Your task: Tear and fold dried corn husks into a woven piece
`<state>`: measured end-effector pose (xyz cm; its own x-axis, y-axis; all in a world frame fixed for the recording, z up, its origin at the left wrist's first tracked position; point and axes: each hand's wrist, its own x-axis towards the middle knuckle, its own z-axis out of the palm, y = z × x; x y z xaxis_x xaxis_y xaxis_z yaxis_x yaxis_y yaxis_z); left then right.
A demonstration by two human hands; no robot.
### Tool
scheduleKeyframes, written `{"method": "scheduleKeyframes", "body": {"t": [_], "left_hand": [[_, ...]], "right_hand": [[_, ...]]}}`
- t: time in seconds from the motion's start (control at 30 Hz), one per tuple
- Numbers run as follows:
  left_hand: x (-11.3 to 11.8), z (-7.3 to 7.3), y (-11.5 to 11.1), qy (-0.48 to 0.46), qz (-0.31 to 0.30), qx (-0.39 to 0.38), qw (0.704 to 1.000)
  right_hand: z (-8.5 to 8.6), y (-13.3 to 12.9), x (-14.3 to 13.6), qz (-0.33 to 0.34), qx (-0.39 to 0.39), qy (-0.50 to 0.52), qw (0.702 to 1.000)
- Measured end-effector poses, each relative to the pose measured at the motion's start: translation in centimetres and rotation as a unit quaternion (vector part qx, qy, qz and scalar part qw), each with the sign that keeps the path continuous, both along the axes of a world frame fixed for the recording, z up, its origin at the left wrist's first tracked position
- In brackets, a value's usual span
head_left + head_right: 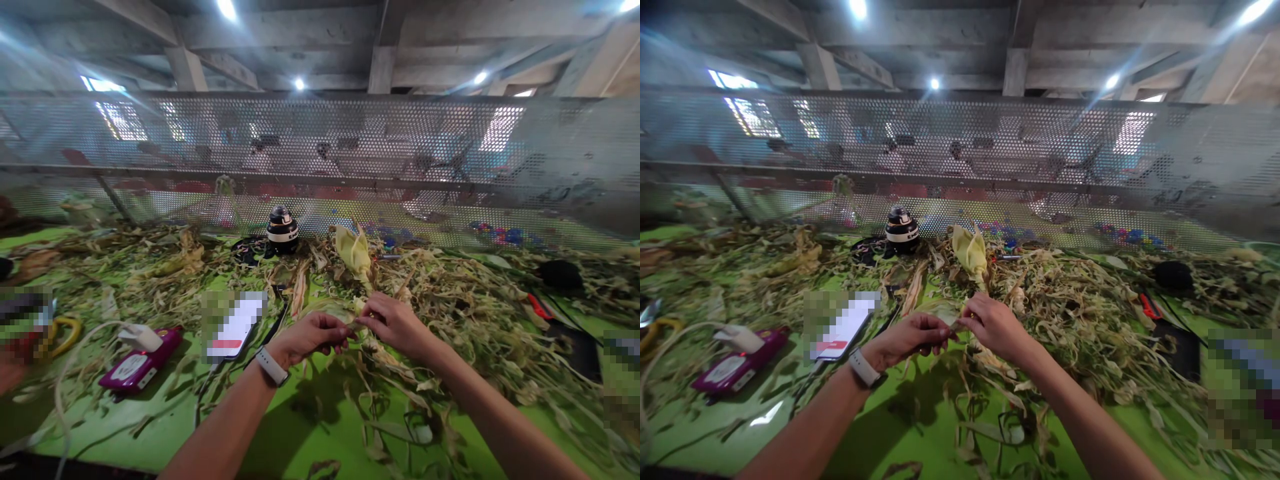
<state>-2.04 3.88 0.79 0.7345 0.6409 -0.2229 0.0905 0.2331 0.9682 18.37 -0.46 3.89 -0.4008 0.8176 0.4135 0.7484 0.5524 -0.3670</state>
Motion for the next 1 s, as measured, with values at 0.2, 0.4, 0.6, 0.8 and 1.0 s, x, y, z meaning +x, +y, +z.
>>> {"method": "scheduleKeyframes", "body": {"t": [0.2,0.4,0.6,0.8,1.0], "left_hand": [[-0.19,0.01,0.13,0.004,-0.006,0.0,1.0],[-0.21,-0.39,0.3,-0.014,-0.005,-0.011,1.0],[-0.08,-0.27,0.26,-0.022,-0.003,-0.025,0.999],[-0.02,-0.22,0.24,-0.017,-0.001,-0.035,0.999],[-0.04,-0.18,0.15,-0.012,-0.003,-0.019,1.0]], "right_hand": [[0.23,-0.15,-0.06,0.0,-0.003,0.007,1.0],[0.34,-0.2,0.04,0.002,-0.007,0.008,1.0],[0.3,-0.14,0.09,-0.006,-0.008,0.001,1.0],[0.05,0.02,0.19,-0.018,-0.006,-0.001,1.0],[0.28,-0.06,0.29,-0.017,-0.012,0.009,1.0]]}}
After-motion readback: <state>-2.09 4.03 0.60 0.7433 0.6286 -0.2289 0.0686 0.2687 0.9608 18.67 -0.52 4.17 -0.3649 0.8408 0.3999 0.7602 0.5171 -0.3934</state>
